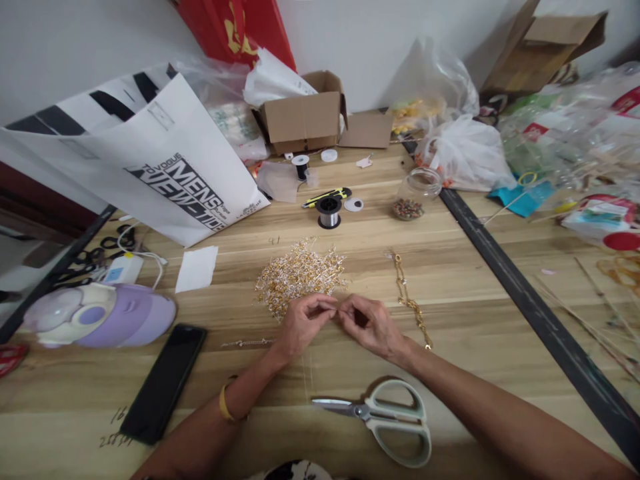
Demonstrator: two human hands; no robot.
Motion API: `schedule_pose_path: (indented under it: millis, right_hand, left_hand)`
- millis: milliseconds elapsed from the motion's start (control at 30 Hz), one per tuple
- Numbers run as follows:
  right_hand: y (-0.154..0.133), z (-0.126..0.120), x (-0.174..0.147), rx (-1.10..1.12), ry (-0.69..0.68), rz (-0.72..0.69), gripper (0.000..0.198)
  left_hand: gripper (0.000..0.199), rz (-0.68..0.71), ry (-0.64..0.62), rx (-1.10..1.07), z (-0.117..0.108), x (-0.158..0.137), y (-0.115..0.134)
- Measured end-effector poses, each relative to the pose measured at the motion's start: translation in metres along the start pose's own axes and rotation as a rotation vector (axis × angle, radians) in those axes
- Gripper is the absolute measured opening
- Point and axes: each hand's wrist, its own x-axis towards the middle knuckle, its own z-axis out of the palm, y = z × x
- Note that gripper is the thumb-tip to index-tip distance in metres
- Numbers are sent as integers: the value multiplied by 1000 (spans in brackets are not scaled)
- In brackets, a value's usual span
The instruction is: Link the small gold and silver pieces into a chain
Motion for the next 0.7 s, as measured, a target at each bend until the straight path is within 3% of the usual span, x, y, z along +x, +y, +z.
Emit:
schedule_pose_path:
  millis: [700]
  right_hand:
    - [1,0,-2,-37,1,-37,9]
  left_hand:
    - [19,-22,44,-6,-2,1,2]
